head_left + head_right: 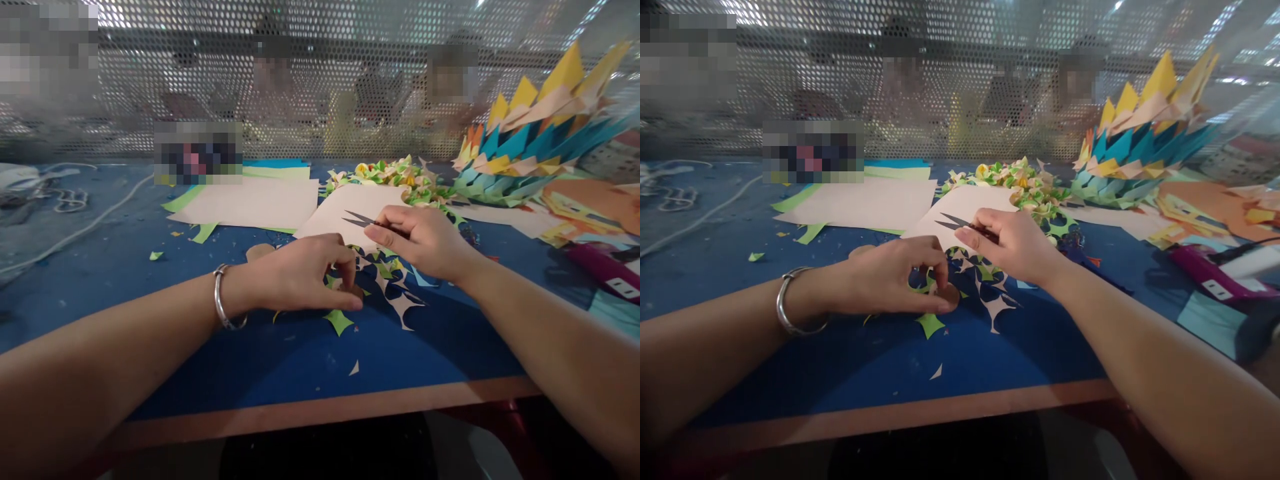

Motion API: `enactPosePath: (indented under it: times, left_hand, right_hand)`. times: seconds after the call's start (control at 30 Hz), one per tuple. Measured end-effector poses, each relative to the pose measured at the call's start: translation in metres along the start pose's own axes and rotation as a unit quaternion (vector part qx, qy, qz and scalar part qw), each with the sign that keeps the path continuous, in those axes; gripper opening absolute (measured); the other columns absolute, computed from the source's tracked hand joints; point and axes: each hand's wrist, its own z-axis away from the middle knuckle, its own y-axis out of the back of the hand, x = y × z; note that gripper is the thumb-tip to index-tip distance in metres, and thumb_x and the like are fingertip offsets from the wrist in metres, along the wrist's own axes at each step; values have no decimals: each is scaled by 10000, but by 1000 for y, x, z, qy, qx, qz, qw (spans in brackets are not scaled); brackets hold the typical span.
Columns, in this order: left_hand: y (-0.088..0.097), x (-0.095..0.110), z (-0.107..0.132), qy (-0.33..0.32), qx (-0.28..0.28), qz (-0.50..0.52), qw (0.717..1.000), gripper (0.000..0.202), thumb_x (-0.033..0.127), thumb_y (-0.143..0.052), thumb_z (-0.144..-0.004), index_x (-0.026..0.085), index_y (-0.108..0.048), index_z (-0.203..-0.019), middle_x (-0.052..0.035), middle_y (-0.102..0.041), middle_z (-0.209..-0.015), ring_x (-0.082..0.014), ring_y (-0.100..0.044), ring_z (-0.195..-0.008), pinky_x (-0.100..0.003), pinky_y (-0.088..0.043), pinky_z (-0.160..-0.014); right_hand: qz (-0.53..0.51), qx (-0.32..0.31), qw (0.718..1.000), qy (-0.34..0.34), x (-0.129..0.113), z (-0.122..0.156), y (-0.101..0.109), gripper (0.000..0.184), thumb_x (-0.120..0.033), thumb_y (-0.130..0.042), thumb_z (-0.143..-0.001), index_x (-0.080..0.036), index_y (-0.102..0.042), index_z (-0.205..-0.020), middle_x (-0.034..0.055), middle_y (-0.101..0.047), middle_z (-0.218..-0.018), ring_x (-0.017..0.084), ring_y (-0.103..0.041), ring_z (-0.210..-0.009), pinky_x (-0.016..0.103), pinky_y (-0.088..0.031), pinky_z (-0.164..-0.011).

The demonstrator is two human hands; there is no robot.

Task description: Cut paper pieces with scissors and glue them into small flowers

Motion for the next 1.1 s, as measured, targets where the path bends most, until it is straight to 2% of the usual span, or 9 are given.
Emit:
enactPosePath:
  times: [0.1, 0.23, 0.37, 0.43, 0.57, 0.67, 0.8, 0.97, 1.1]
  left_hand:
    - [3, -8, -2, 32, 23, -28, 999, 313, 506, -678, -777, 197, -681, -829, -51, -642, -882, -175, -560, -719, -268, -374, -616]
    - [2, -6, -1, 69, -10, -47, 996, 264, 442, -657, -783, 187, -671, -849, -46, -652, -815, -157, -532, -633, -271, -336, -559]
    - [3, 1, 0, 78, -35, -44, 995, 237, 401, -604, -822, 189, -682, -893, -50, -659, -902, -160, -567, -702, -272, -386, -610]
    - [5, -6, -2, 77, 8, -46, 996, 214, 334, -579, -827, 184, -667, -950, -56, -654, -955, -166, -581, -766, -277, -423, -676]
    - [6, -39, -11, 133, 153, -90, 975, 274, 328, -539, -849, 168, -638, -1048, -99, -632, -1044, -200, -591, -847, -341, -457, -803]
    - [4, -63, -18, 171, 169, -106, 965, 396, 372, -541, -847, 139, -599, -1162, -140, -612, -1097, -261, -586, -988, -399, -454, -906]
    - [2, -76, -27, 199, 176, -127, 956, 594, 503, -585, -802, 94, -580, -1232, -199, -591, -1150, -356, -503, -1164, -486, -399, -1010]
    - [3, -80, -34, 185, 160, -59, 968, 373, 423, -635, -755, 137, -677, -990, -134, -679, -986, -282, -602, -962, -400, -468, -884]
    - [6, -77, -36, 209, 162, -58, 963, 617, 460, -644, -748, 87, -578, -1235, -179, -645, -1136, -303, -599, -1025, -400, -458, -906]
  right_hand:
    - [9, -6, 1000, -1, 1, 0, -1, 400, -547, -554, -910, -201, -523, -712, -34, -378, -543, 112, -344, -530, 285, -243, -523]
    - [22, -10, 1000, 8, 1, -1, 0, 375, -515, -562, -911, -203, -512, -708, -37, -375, -538, 111, -338, -514, 283, -245, -513]
    - [53, -13, 998, 12, 0, -1, 1, 366, -501, -551, -915, -202, -499, -711, -43, -389, -543, 104, -353, -507, 272, -268, -505]
    - [65, -13, 998, 12, -1, -1, 1, 375, -512, -542, -916, -201, -499, -713, -46, -392, -541, 101, -360, -504, 267, -273, -500]
    - [76, -1, 997, 17, -1, -1, 2, 388, -521, -531, -919, -199, -500, -705, -54, -367, -519, 94, -343, -479, 266, -257, -484]
    - [79, -3, 997, 14, 0, -1, 1, 389, -521, -534, -916, -200, -496, -699, -54, -370, -516, 94, -351, -476, 262, -263, -486]
    - [100, -42, 994, 9, 1, -1, -1, 407, -538, -528, -905, -205, -456, -682, -42, -422, -538, 101, -402, -490, 260, -291, -512]
    - [148, -123, 981, 0, -3, -2, -4, 395, -532, -522, -903, -202, -470, -692, -12, -519, -587, 120, -460, -533, 268, -302, -546]
    - [188, -183, 965, 6, -7, -2, -7, 400, -538, -500, -909, -202, -472, -694, 3, -534, -582, 131, -459, -538, 274, -287, -544]
